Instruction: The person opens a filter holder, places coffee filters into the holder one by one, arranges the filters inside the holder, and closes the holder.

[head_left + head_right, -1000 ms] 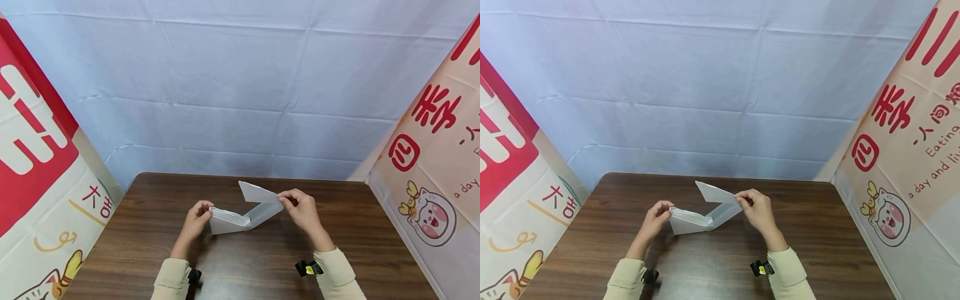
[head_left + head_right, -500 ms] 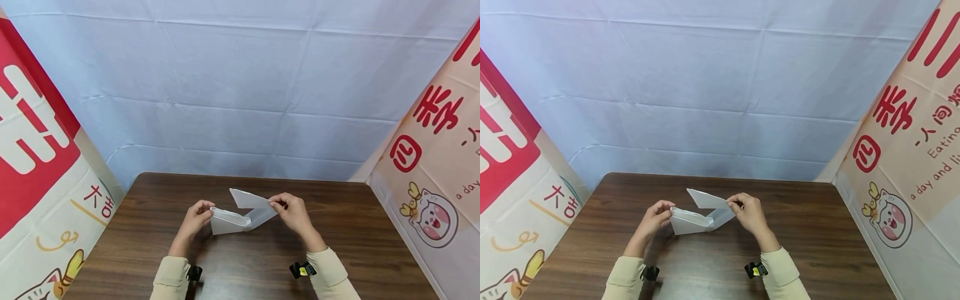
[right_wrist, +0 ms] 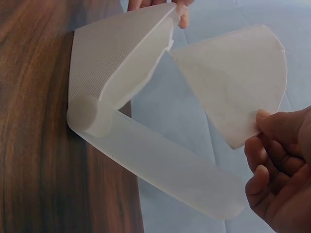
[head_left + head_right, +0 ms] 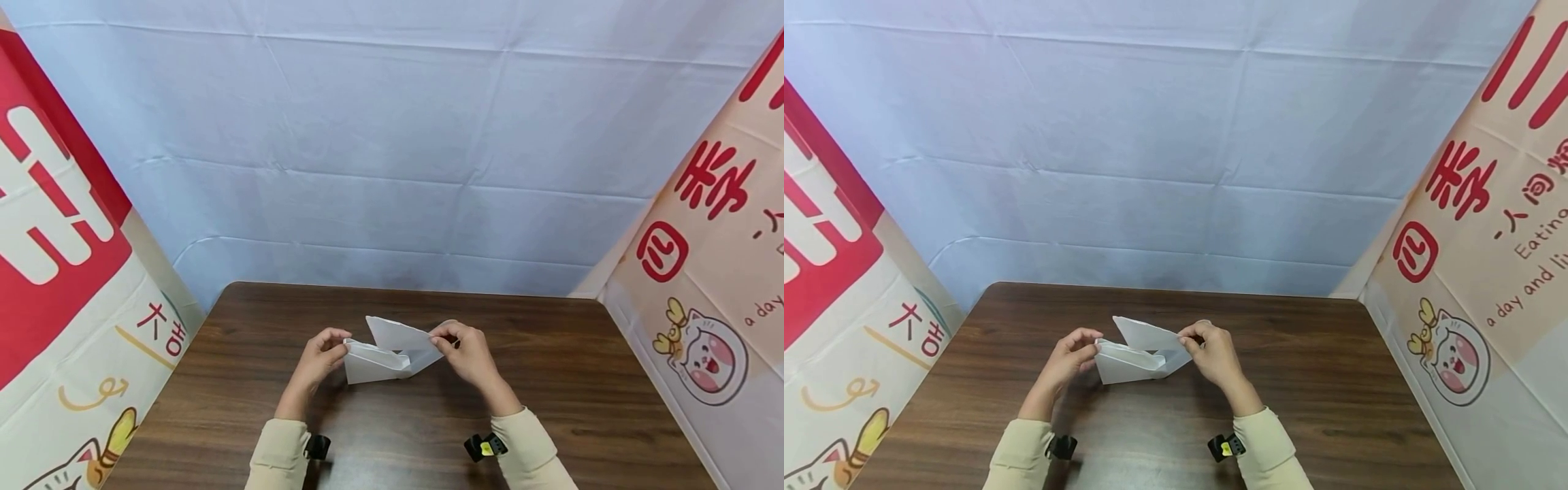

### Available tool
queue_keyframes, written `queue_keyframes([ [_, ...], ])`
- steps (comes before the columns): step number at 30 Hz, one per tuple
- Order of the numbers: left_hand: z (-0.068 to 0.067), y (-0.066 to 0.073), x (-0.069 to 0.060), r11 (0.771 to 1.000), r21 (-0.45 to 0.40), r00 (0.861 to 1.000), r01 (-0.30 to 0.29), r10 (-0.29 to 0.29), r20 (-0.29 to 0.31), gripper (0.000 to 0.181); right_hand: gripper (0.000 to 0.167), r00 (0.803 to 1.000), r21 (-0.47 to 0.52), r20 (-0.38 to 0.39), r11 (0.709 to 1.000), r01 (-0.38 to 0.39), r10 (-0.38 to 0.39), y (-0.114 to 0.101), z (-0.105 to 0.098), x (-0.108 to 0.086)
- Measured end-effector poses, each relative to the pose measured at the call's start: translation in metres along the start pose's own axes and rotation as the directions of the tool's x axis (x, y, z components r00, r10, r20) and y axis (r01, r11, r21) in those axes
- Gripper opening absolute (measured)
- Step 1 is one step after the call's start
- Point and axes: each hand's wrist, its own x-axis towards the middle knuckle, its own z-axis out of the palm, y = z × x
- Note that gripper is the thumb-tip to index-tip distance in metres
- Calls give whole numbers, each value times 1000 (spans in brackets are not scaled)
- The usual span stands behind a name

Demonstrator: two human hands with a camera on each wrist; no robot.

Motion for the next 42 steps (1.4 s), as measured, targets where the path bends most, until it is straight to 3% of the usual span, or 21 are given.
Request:
queue_keyframes([
  [7, -5, -7, 0, 1000, -24, 999, -2, 3, 37, 27, 10, 1000, -21, 14, 999, -24, 24, 2, 11, -2],
  [15, -4, -9, 0, 998, -70, 1000, -3, 5, 27, 34, 9, 999, -76, 17, 997, -31, 32, 2, 22, -2],
  [28, -3, -1, -7, 998, -61, 999, 3, -1, 35, 28, 14, 997, -154, -25, 986, 65, -70, 3, 38, -7],
  [30, -4, -9, -4, 998, -69, 1000, -4, 6, 31, 28, 14, 996, -155, -30, 985, 74, -80, 3, 40, -7],
  [35, -4, -14, -3, 997, -80, 1000, -10, 12, 26, 29, 17, 993, -169, -50, 981, 99, -109, 5, 45, -9],
  [42, -3, -8, -4, 996, -91, 999, 17, -14, 35, 29, 18, 995, -184, -35, 979, 84, -92, 8, 51, -10],
])
